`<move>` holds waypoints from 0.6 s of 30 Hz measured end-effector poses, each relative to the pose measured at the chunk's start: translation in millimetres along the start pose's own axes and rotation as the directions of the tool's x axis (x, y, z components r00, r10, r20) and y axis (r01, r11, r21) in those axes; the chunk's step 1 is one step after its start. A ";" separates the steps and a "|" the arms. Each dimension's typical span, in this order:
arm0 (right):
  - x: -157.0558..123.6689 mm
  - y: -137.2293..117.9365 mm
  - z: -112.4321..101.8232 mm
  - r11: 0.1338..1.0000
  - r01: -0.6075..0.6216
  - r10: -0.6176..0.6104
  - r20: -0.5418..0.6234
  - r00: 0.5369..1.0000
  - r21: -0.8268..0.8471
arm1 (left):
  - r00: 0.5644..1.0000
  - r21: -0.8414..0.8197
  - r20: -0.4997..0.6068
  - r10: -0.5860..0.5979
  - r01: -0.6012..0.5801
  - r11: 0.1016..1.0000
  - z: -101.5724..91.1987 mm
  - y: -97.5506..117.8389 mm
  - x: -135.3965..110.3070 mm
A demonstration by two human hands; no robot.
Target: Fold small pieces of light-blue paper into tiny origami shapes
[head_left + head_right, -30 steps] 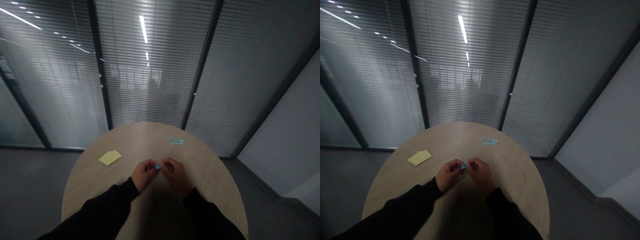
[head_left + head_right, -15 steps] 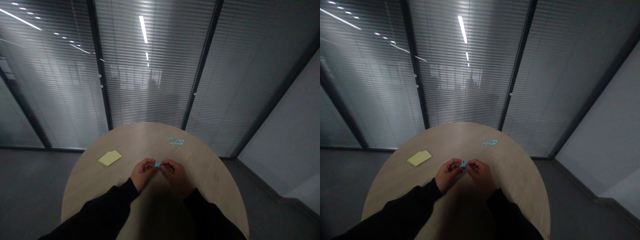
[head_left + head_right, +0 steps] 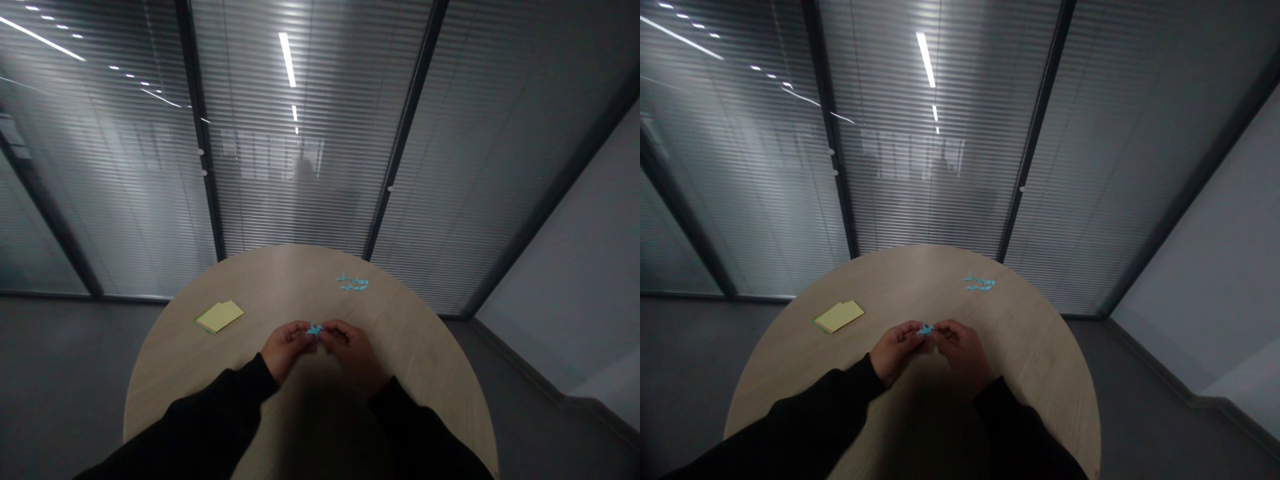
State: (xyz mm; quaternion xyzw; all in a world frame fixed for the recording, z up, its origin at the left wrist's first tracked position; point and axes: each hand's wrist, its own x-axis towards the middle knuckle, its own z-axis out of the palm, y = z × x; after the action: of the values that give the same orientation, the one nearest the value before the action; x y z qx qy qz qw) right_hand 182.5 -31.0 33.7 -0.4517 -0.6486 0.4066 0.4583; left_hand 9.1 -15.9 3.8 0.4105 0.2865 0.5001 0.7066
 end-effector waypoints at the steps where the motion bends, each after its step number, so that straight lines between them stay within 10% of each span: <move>1: -0.4 -0.8 -0.1 1.000 -0.005 0.005 0.020 1.000 0.022 | 0.999 -0.054 0.020 -0.027 0.028 0.998 0.1 -0.3 -0.5; 18: -1.4 -0.2 2.1 0.994 0.108 -0.108 0.000 0.994 -0.034 | 0.987 -0.099 0.083 -0.137 0.145 0.984 -2.2 -1.6 -0.3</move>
State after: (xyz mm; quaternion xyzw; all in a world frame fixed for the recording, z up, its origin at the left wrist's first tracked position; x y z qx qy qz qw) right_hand 180.7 -32.7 33.0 -0.4240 -0.6783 0.3697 0.4727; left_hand 8.0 -15.8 1.3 0.3704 0.2613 0.4471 0.7711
